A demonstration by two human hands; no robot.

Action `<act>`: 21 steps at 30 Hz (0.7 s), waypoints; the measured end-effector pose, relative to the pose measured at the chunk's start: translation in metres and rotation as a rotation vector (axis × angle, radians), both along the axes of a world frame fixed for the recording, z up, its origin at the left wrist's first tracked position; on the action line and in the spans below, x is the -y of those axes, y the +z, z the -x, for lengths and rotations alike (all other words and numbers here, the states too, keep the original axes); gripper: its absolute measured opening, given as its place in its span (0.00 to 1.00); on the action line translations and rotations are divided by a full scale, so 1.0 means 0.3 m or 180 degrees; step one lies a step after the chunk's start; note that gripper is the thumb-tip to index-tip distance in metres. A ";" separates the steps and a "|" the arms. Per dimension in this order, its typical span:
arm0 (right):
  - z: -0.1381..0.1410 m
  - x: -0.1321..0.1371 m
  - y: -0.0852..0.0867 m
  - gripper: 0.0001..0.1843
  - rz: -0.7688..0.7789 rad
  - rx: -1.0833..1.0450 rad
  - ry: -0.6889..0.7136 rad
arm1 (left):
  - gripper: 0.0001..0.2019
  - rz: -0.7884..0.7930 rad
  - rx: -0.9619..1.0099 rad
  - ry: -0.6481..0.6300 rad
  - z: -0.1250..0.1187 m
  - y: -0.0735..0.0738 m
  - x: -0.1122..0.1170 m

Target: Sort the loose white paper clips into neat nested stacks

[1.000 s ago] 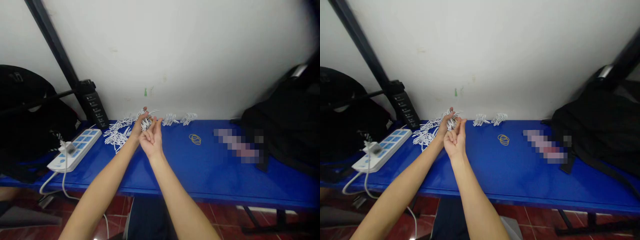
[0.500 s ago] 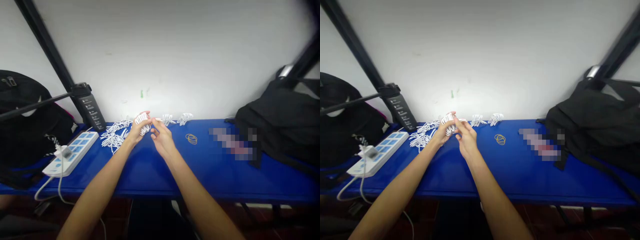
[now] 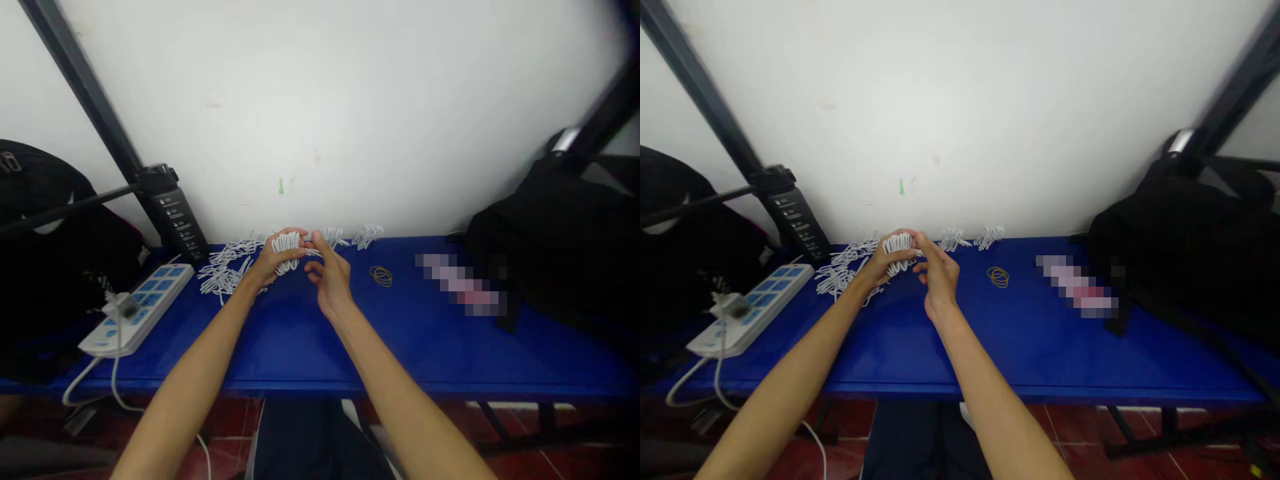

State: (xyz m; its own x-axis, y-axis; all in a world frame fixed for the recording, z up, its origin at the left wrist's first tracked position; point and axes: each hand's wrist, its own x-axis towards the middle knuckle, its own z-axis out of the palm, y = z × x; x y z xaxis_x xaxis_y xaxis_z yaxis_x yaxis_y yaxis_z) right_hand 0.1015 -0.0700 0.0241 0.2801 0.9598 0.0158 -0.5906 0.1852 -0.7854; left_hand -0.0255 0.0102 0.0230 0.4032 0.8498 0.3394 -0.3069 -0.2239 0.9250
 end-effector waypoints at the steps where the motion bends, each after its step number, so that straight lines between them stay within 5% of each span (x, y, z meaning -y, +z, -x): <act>1: -0.011 0.000 -0.004 0.30 0.0006 0.0256 -0.0098 | 0.26 -0.0137 -0.0190 -0.0032 0.006 0.001 -0.002; 9: -0.117 -0.008 -0.037 0.32 -0.0209 0.1146 0.0085 | 0.45 -0.1010 -0.1116 -0.0372 0.019 0.027 0.020; 15: -0.170 -0.028 -0.071 0.39 -0.0149 0.1735 0.0072 | 0.53 -0.1247 -0.1355 -0.0464 -0.009 -0.005 0.019; 21: -0.184 -0.024 -0.080 0.40 -0.0253 0.2514 0.0008 | 0.48 -0.1525 -0.1617 -0.0238 -0.031 -0.041 0.019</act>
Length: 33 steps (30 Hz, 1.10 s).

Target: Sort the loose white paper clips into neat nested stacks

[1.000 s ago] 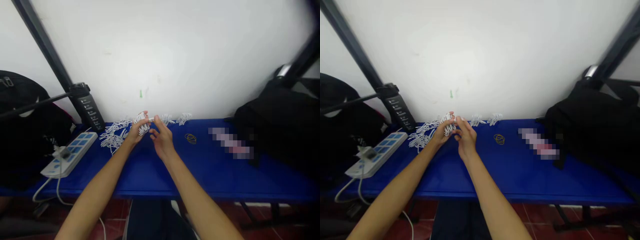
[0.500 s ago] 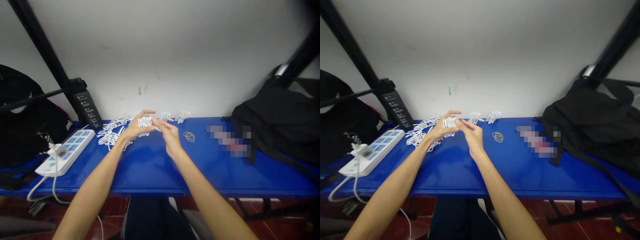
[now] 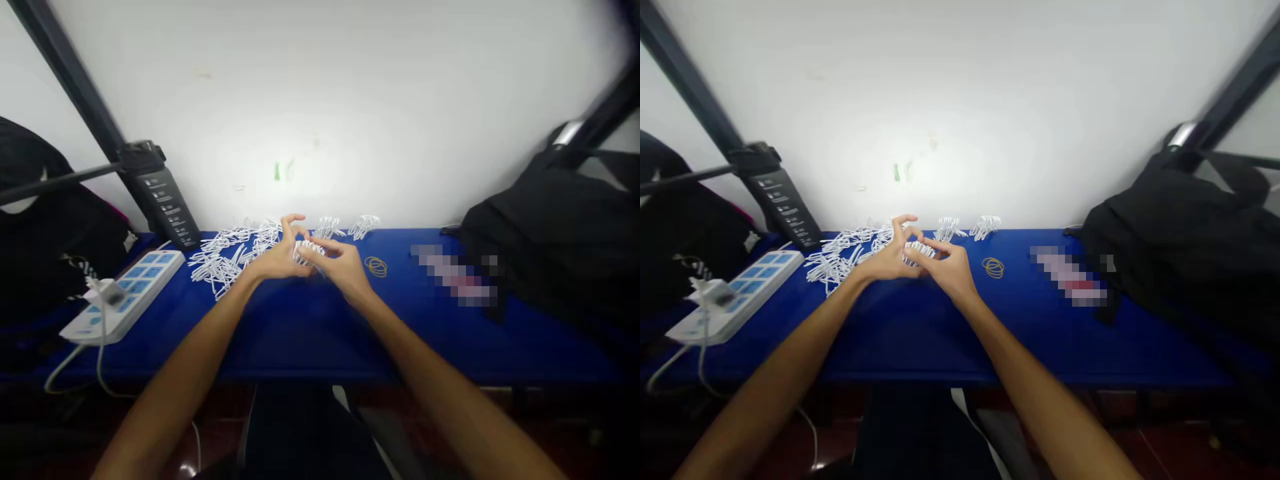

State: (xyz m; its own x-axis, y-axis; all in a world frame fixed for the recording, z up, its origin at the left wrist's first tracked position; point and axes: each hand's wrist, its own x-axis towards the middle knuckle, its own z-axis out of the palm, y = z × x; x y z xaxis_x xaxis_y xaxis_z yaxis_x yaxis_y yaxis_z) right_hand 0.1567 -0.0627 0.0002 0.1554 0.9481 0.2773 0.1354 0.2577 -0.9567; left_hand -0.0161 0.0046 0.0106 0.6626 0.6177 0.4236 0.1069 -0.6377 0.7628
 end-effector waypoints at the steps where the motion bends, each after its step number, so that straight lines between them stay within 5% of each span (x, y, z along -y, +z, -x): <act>1: -0.001 0.000 0.002 0.40 -0.0066 0.0092 -0.0001 | 0.48 0.0021 -0.0051 0.0025 -0.004 -0.005 0.002; 17: -0.050 -0.081 -0.006 0.14 -0.1306 0.1189 0.0515 | 0.56 -0.0088 -0.0096 0.0004 -0.064 -0.048 0.017; 24: -0.132 -0.102 -0.034 0.15 -0.1172 0.1355 0.0282 | 0.58 0.1011 -0.0058 0.0036 -0.081 -0.070 0.045; 33: -0.181 -0.102 -0.025 0.13 -0.0994 0.1528 0.0687 | 0.49 0.0750 -0.0042 0.0176 -0.120 -0.112 0.033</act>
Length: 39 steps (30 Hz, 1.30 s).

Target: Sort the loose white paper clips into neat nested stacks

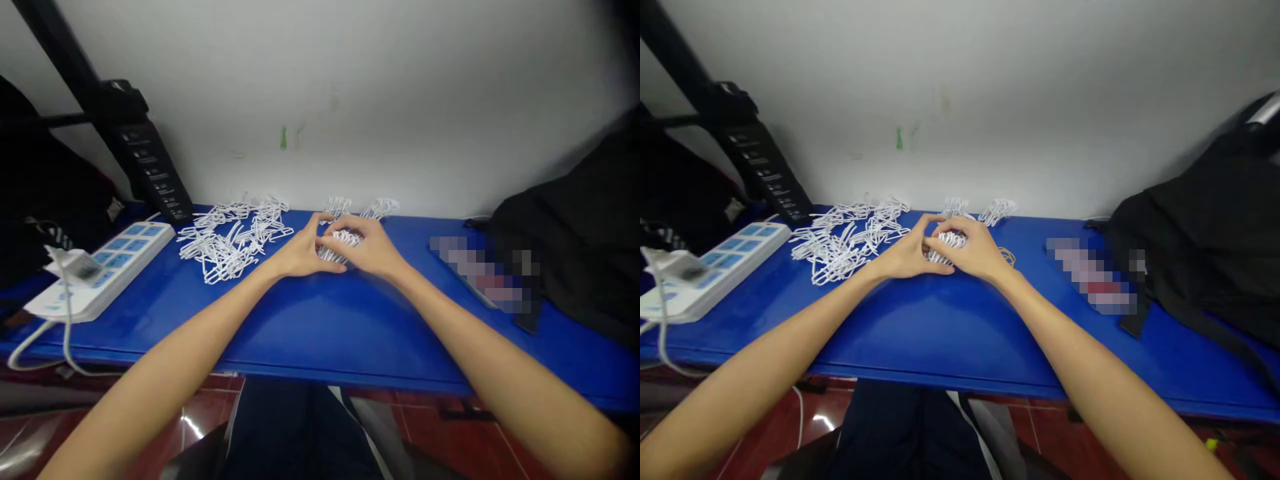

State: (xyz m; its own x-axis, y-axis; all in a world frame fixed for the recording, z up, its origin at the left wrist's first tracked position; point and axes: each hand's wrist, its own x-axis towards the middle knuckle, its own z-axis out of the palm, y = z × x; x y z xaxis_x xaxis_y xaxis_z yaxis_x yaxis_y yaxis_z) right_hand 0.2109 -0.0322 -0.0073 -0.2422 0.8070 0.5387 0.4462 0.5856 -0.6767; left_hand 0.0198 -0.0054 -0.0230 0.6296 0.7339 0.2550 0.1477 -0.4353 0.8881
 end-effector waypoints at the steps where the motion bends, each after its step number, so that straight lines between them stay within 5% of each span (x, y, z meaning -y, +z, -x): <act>1: -0.001 0.000 0.002 0.12 0.0016 0.0067 0.0055 | 0.50 -0.0001 -0.0015 -0.0020 -0.001 0.004 0.002; 6: -0.004 -0.004 -0.002 0.09 0.0098 0.0268 0.0206 | 0.54 0.0104 -0.0002 -0.0096 -0.005 0.016 0.013; 20: -0.061 -0.038 0.043 0.24 0.0370 0.0450 0.0798 | 0.54 0.0017 -0.0132 -0.0231 0.027 0.005 -0.009; 24: -0.102 -0.051 0.049 0.28 0.0403 0.0586 0.0715 | 0.51 -0.0405 -0.0371 -0.0194 0.023 0.005 -0.009; 30: -0.177 -0.018 -0.023 0.38 0.0267 0.0541 0.0271 | 0.47 -0.0825 -0.0938 0.0160 -0.009 0.013 0.019; 39: -0.203 -0.010 -0.047 0.23 0.0733 0.0882 0.0425 | 0.40 -0.0916 -0.1104 0.0186 -0.015 0.030 0.005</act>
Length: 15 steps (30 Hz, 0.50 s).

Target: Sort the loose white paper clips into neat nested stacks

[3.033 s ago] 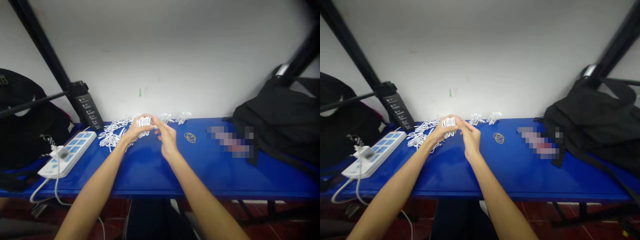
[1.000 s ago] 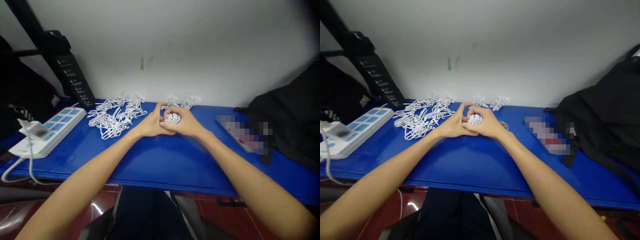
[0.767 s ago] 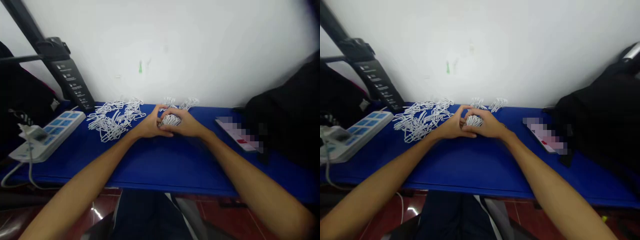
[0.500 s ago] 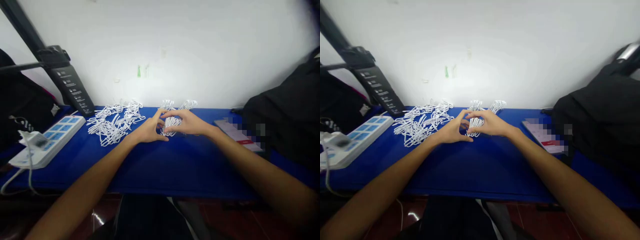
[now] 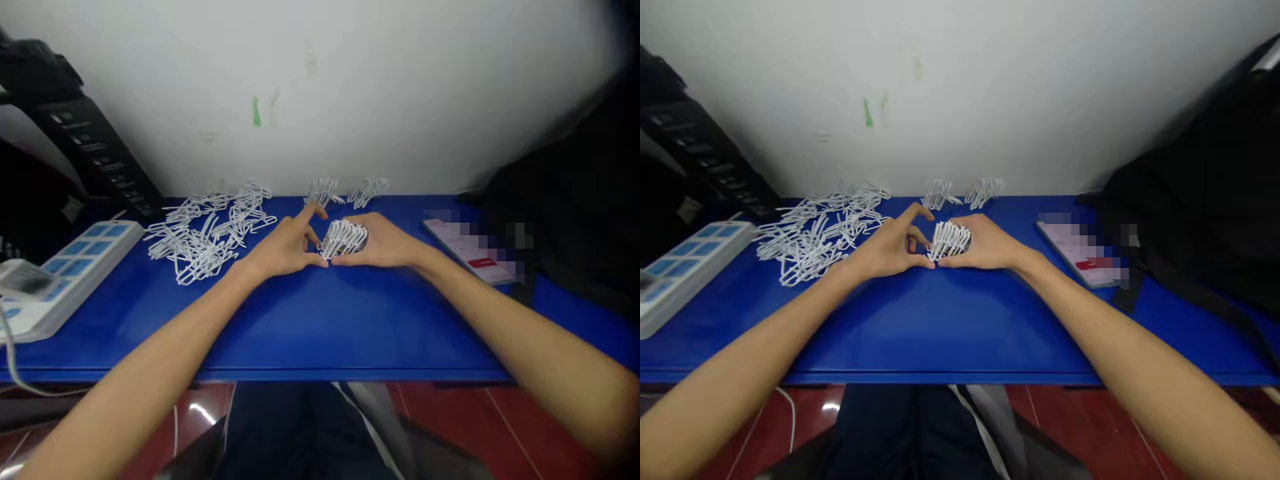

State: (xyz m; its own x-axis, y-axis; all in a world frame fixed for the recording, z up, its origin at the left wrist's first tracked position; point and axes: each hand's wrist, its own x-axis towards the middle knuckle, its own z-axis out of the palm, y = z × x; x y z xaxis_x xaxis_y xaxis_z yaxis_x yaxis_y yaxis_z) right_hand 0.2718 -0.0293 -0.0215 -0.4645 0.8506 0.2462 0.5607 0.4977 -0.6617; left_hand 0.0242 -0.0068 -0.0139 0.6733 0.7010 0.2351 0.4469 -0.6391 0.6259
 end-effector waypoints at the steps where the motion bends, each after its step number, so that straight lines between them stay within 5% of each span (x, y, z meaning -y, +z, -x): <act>1: 0.002 -0.001 0.001 0.22 0.0058 -0.0023 0.0028 | 0.39 -0.0027 -0.0042 -0.0020 0.003 0.005 0.000; 10: 0.010 -0.006 0.007 0.19 -0.0099 0.0063 0.0054 | 0.34 -0.0202 -0.0118 0.0023 0.022 0.031 -0.016; 15: 0.008 -0.003 0.011 0.21 -0.0070 0.0071 0.0023 | 0.20 0.0024 -0.0077 0.0171 0.008 0.022 -0.022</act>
